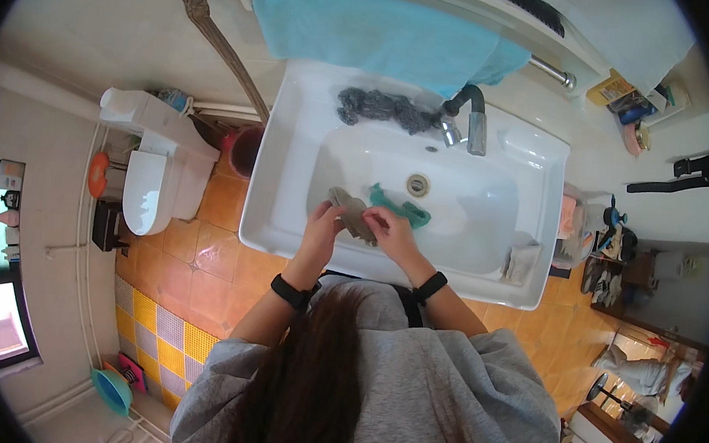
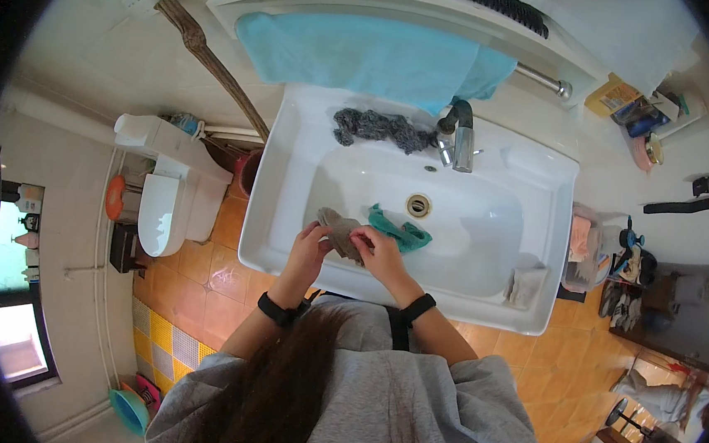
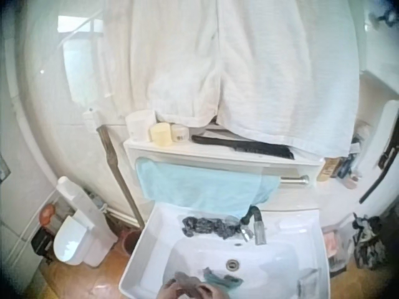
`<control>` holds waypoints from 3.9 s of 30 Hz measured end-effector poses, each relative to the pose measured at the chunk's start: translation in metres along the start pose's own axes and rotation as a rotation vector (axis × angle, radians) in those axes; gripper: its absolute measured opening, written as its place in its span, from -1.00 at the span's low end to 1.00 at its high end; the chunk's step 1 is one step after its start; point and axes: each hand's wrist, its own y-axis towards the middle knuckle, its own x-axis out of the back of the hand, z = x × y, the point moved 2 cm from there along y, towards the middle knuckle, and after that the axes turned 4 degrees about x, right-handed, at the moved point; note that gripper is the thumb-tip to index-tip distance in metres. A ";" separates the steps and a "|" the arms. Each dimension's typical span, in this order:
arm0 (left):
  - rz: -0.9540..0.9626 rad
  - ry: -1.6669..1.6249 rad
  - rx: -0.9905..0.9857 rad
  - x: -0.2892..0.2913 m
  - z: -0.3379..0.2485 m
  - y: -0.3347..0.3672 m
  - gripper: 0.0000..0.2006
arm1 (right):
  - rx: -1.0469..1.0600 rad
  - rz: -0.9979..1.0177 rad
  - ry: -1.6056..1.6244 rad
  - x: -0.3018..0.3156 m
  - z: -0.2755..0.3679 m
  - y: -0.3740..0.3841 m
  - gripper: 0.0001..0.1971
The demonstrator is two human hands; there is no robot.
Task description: Clean items at a bathroom sink using a rag and soap.
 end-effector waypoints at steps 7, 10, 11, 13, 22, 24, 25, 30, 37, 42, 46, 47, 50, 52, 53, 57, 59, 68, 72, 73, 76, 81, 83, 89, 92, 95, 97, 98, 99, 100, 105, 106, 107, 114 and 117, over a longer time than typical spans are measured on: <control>-0.089 0.111 0.018 -0.010 0.008 -0.008 -0.57 | 0.052 0.036 -0.064 0.011 0.021 -0.002 -0.83; -0.110 0.145 0.033 -0.005 0.007 -0.008 -0.66 | -0.132 -0.050 0.070 0.026 0.018 -0.001 -0.84; -0.121 0.176 0.038 -0.002 0.005 -0.008 -0.72 | -0.133 -0.050 0.071 0.033 0.013 -0.002 -0.84; -0.176 0.394 -0.080 0.007 -0.004 -0.008 -0.80 | -0.187 -0.248 0.110 0.052 0.002 -0.002 -0.82; -0.144 1.374 -1.068 -0.023 -0.056 -0.030 -0.85 | -0.037 -0.436 0.055 0.104 0.053 0.005 -0.86; 0.081 1.292 -0.778 -0.031 -0.059 -0.025 -0.78 | -0.002 -0.424 0.040 0.109 0.068 0.008 -0.87; 0.083 1.292 -0.784 -0.033 -0.057 -0.022 -0.78 | 0.038 -0.403 0.028 0.108 0.078 0.011 -0.87; 0.427 1.144 -0.661 -0.064 -0.013 0.005 -0.68 | 0.142 -0.084 0.042 0.092 0.120 0.012 -0.87; 0.276 1.027 -0.524 -0.081 0.003 0.025 -0.71 | 0.146 -0.238 0.133 0.128 0.151 -0.006 -0.89; 0.405 0.881 -0.589 -0.081 -0.026 0.017 -0.83 | 0.187 -0.470 0.054 0.172 0.152 -0.026 -0.91; 0.517 0.440 -0.449 -0.094 -0.065 0.001 -0.78 | 0.157 -0.592 0.086 0.203 0.153 -0.038 -0.87; 0.516 0.444 -0.448 -0.096 -0.067 0.001 -0.78 | 0.144 -0.553 0.110 0.208 0.153 -0.040 -0.84; 0.382 0.585 -0.427 -0.105 -0.070 0.007 -0.79 | 0.013 -0.565 0.037 0.224 0.133 -0.039 -0.82; 0.345 0.666 -0.357 -0.124 -0.067 0.018 -0.81 | -0.022 -0.585 0.031 0.239 0.101 -0.035 -0.83; 0.356 0.666 -0.354 -0.133 -0.065 0.023 -0.81 | -0.008 -0.611 0.147 0.251 0.079 -0.035 -0.84; 0.395 0.783 -0.491 -0.159 -0.067 0.033 -0.81 | 0.104 -0.659 0.381 0.270 0.067 -0.032 -0.86; 0.395 0.786 -0.516 -0.161 -0.070 0.034 -0.80 | 0.115 -0.671 0.396 0.275 0.068 -0.038 -0.85; 0.742 0.988 -0.531 -0.085 -0.026 0.018 -0.77 | -0.167 -0.270 0.231 0.224 0.008 -0.109 -0.85; 0.721 1.086 -0.213 -0.030 0.021 0.020 -0.76 | -0.318 -0.151 0.181 0.189 -0.035 -0.137 -0.86; 0.726 1.094 -0.135 -0.024 0.027 0.017 -0.78 | -0.375 -0.110 0.170 0.182 -0.041 -0.143 -0.86; 0.663 1.036 -0.002 -0.014 0.040 0.014 -0.78 | -0.438 -0.039 0.157 0.172 -0.056 -0.149 -0.85; 0.453 1.140 -0.081 -0.018 0.049 0.054 -0.82 | -0.522 -0.125 0.153 0.176 -0.091 -0.123 -0.80; 0.386 1.126 -0.167 -0.028 0.057 0.083 -0.82 | -0.485 -0.223 0.096 0.183 -0.112 -0.100 -0.79; 0.152 1.019 -0.112 -0.063 0.094 0.167 -0.77 | -0.618 -0.294 -0.266 0.187 -0.195 -0.048 -0.80; 0.024 1.239 -0.112 -0.065 0.107 0.185 -0.75 | -0.620 -0.333 -0.315 0.186 -0.225 -0.045 -0.80; -0.048 1.144 -0.118 -0.059 0.120 0.194 -0.75 | -0.595 -0.430 -0.309 0.183 -0.241 -0.046 -0.82; -0.046 1.036 -0.261 -0.061 0.123 0.198 -0.78 | -0.594 -0.440 -0.296 0.184 -0.241 -0.042 -0.75; -0.074 1.053 -0.176 -0.061 0.122 0.200 -0.75 | -0.592 -0.453 -0.285 0.184 -0.235 -0.042 -0.68; -0.102 1.068 -0.092 -0.061 0.122 0.198 -0.71 | -0.597 -0.448 -0.282 0.181 -0.228 -0.043 -0.68; -0.109 1.070 -0.092 -0.055 0.126 0.197 -0.71 | -0.620 -0.459 -0.473 0.179 -0.218 -0.041 -0.63; -0.220 1.521 -0.093 -0.037 0.133 0.161 -0.41 | -0.579 -0.186 -0.876 0.161 -0.174 -0.054 -0.49; -0.175 1.539 -0.002 -0.041 0.131 0.145 -0.41 | -0.727 0.009 -0.784 0.159 -0.160 -0.055 -0.47; -0.134 1.556 0.090 -0.040 0.131 0.130 -0.41 | -0.864 0.207 -0.683 0.155 -0.152 -0.059 -0.44; -0.078 1.413 0.206 -0.019 0.140 0.119 -0.51 | -0.753 0.031 -0.544 0.145 -0.176 -0.080 -0.47; -0.138 1.268 0.169 -0.029 0.133 0.125 -0.66 | -0.669 -0.028 -0.433 0.155 -0.169 -0.076 -0.56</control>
